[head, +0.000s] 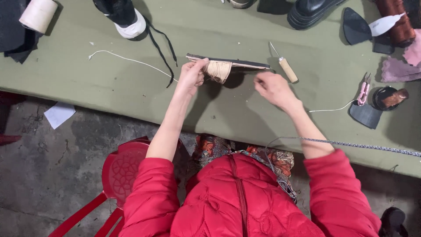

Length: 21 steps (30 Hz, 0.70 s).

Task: Manually stitching a decorative strap onto a sandal sole using a needle and thread at a workbench.

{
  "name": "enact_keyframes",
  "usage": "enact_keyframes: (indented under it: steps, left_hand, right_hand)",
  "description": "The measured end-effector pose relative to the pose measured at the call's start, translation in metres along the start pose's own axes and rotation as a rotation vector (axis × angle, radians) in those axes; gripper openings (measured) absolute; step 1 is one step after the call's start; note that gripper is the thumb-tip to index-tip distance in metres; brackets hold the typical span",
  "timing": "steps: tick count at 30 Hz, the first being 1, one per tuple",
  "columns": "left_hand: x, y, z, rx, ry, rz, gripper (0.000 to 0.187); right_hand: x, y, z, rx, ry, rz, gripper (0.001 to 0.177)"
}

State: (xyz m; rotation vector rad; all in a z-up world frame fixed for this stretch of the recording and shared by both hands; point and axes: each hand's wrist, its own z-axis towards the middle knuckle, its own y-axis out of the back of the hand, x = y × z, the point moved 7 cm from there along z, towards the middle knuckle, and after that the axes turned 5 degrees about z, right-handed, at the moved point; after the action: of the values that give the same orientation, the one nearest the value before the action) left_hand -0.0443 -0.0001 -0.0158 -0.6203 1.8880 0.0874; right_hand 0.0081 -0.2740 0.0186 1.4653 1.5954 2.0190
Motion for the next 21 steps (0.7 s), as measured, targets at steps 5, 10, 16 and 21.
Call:
enact_keyframes:
  steps: [5, 10, 16, 21]
  left_hand:
    - [-0.001, -0.020, -0.007, -0.015, -0.016, -0.061, 0.030]
    - [0.003, -0.034, -0.016, -0.012, -0.026, -0.093, 0.032]
    - [0.003, -0.033, -0.032, -0.017, -0.021, -0.050, 0.032]
    - [0.013, -0.026, -0.033, -0.037, -0.037, 0.002, 0.037]
  right_hand:
    - [-0.066, 0.046, -0.037, -0.397, 0.013, -0.194, 0.017]
    - [-0.110, 0.041, -0.051, -0.511, -0.142, -0.557, 0.048]
    - [-0.104, 0.014, -0.044, -0.438, -0.086, -0.393, 0.029]
    - [-0.084, 0.042, -0.065, -0.356, -0.252, 0.217, 0.028]
